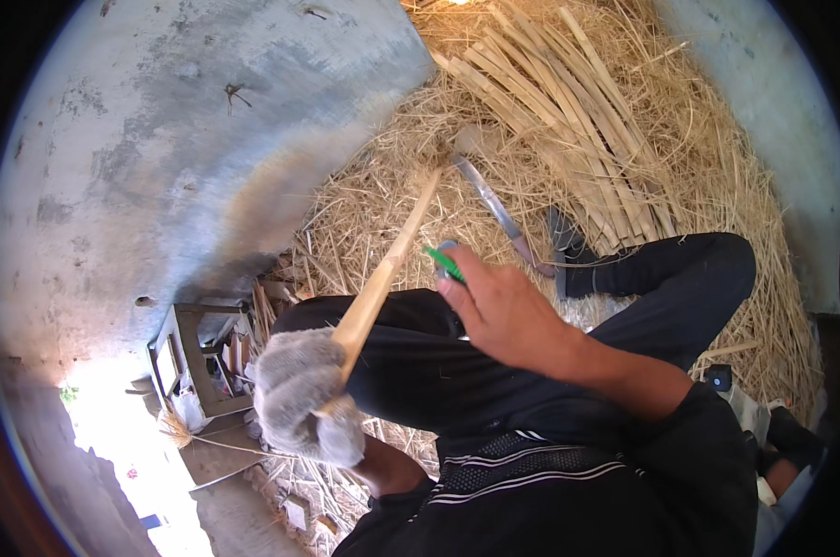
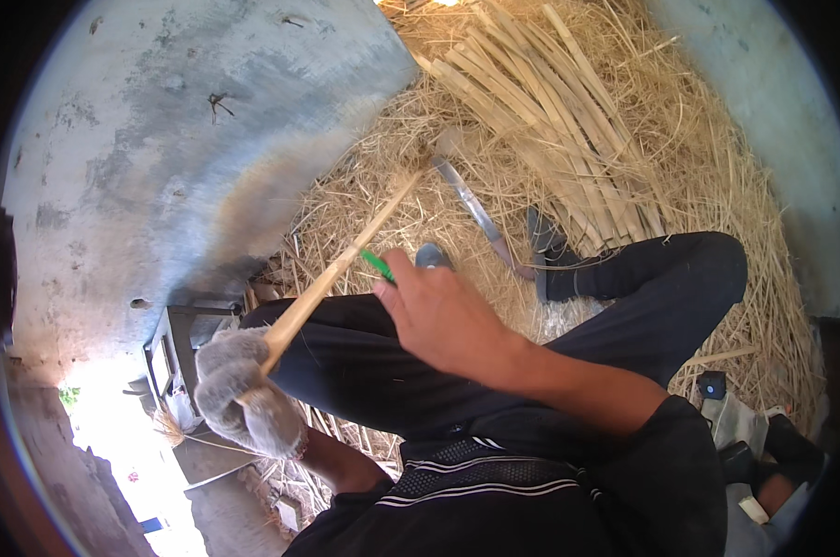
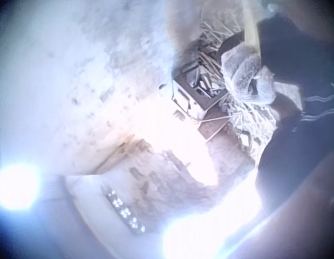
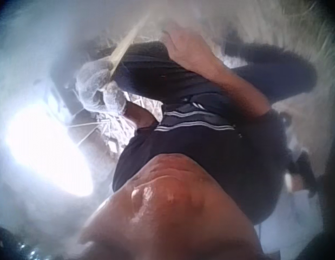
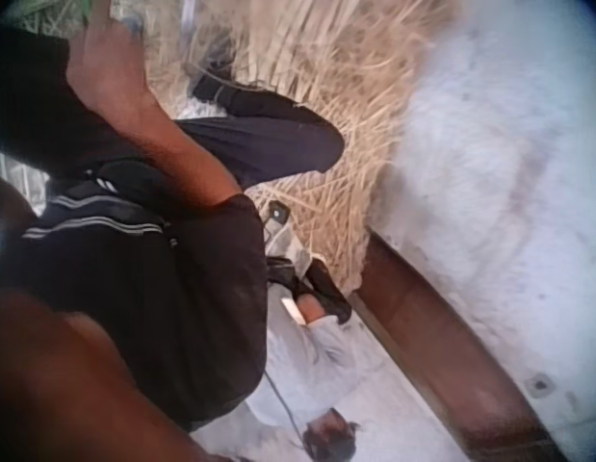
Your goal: The person sits on a straw-covered floor and uses a green-handled knife to split long bamboo poles into thin strips. They hold the pole with a gloved left hand and carefully shave off layers with the right hand, occasionally using a saw to cut the pole to length.
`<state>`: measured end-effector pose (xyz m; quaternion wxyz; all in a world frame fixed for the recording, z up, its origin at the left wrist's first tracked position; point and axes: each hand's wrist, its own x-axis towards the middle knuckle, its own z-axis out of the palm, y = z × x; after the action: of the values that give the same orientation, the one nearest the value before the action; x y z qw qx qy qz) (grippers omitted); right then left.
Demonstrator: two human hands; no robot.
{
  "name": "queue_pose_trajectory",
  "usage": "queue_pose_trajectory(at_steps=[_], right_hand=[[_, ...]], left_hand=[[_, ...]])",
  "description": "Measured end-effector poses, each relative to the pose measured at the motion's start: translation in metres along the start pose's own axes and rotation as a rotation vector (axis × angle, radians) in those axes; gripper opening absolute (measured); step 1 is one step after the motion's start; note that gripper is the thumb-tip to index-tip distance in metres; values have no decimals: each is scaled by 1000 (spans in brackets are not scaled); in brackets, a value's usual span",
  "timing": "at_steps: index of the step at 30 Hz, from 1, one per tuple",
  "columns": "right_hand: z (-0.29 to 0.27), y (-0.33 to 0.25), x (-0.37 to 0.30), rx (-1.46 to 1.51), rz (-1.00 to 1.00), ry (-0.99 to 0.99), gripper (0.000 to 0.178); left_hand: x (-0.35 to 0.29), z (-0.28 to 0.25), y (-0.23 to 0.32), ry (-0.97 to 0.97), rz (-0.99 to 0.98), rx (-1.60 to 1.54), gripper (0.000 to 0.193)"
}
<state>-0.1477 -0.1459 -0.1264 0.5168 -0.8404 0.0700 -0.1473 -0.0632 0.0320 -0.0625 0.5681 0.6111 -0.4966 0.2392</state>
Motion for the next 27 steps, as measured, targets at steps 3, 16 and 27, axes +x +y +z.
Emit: queue_pose_trajectory(at_steps=[3, 16, 27], right_hand=[[-2, 15, 5, 42, 68, -16, 23], [30, 23, -3, 81, 4, -118, 23], [-1, -50, -13, 218, -243, -112, 29]], left_hand=[[-5, 2, 0, -115, 52, -41, 30], [-15, 19, 2, 171, -88, 109, 33], [-9, 18, 10, 345, -229, 428, 29]])
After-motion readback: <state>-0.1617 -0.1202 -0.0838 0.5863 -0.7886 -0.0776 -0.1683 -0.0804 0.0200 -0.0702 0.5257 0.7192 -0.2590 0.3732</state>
